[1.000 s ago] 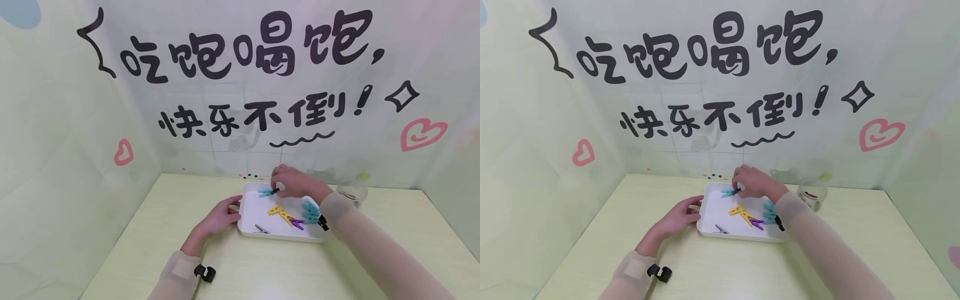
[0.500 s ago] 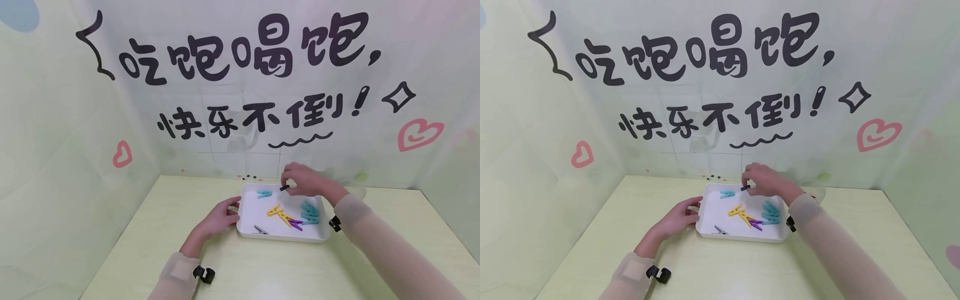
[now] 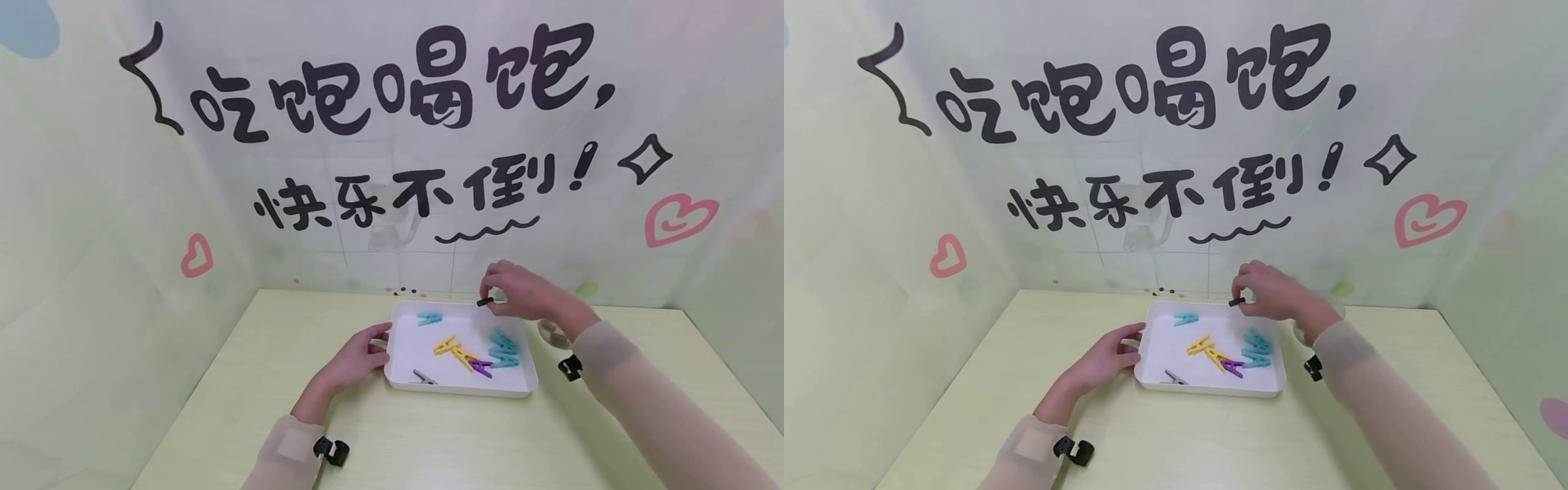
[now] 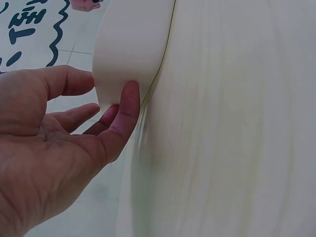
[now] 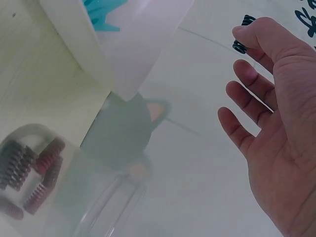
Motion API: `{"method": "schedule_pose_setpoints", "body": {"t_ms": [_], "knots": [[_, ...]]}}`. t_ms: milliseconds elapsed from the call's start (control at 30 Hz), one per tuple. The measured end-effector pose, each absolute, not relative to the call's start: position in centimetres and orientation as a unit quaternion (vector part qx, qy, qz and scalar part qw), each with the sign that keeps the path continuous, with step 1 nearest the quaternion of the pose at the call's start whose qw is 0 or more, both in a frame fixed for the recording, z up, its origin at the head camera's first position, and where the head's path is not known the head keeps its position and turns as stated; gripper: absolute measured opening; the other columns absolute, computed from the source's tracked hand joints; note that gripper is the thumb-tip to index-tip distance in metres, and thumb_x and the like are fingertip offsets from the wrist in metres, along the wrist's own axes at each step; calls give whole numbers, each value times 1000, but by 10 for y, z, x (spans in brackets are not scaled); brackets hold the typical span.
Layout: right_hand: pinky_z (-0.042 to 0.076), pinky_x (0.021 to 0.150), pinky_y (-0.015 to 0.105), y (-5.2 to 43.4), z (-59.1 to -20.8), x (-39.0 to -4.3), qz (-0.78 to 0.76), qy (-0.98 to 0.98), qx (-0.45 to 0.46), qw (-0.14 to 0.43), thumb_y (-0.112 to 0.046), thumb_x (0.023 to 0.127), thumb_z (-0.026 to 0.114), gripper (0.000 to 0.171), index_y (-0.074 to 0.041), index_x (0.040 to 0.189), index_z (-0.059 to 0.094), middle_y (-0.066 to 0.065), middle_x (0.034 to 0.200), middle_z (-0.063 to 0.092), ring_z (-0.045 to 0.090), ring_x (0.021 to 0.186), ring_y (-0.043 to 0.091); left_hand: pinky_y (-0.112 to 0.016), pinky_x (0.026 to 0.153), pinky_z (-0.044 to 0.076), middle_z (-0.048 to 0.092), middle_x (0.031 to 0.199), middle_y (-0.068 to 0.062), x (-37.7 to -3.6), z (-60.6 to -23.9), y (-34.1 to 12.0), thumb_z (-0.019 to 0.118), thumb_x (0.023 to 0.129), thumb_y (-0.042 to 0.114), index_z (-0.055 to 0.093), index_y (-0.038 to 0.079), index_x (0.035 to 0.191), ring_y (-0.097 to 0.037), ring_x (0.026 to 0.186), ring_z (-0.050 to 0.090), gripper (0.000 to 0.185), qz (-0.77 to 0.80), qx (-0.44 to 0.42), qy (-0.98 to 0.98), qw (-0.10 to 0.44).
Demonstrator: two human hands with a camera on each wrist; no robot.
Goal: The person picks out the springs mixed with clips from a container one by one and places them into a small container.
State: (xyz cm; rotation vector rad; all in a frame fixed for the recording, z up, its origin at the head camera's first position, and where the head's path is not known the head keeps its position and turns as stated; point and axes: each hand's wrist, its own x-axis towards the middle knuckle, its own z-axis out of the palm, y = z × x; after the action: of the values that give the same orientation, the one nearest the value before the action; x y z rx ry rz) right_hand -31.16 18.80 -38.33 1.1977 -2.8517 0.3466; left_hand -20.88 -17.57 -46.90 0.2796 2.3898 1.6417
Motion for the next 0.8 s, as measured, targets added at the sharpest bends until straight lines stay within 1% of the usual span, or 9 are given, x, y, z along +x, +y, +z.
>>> {"method": "schedule_pose_setpoints", "body": {"t_ms": [233,433,700,800], "knots": [[52,97,47,206,-380,-306,127,-924,361,18,-13,90,79,14,-20,101,76,0,110,65,55,106,25,-38,89,61,54,143,-21,-210,-469,-175,60,101,-5,43,-3,159,-27,107,63,61,561,94,815,115],[53,95,48,222,-378,-300,136,-931,340,19,-13,91,80,13,-20,101,76,1,112,66,57,107,29,-38,89,61,54,143,-21,-210,-469,-175,61,100,-5,43,-3,159,-27,106,62,61,562,93,813,116],[53,92,49,247,-377,-295,148,-936,319,23,-11,91,79,12,-18,101,76,4,111,65,57,107,33,-38,88,61,54,143,-21,-210,-469,-175,61,100,-5,43,-3,158,-27,106,62,61,560,93,815,115],[53,92,49,256,-377,-293,149,-937,313,29,-10,91,78,12,-17,101,76,4,111,65,56,107,32,-38,88,61,54,143,-21,-210,-469,-175,61,100,-5,43,-3,158,-26,106,63,61,560,94,815,114]]}}
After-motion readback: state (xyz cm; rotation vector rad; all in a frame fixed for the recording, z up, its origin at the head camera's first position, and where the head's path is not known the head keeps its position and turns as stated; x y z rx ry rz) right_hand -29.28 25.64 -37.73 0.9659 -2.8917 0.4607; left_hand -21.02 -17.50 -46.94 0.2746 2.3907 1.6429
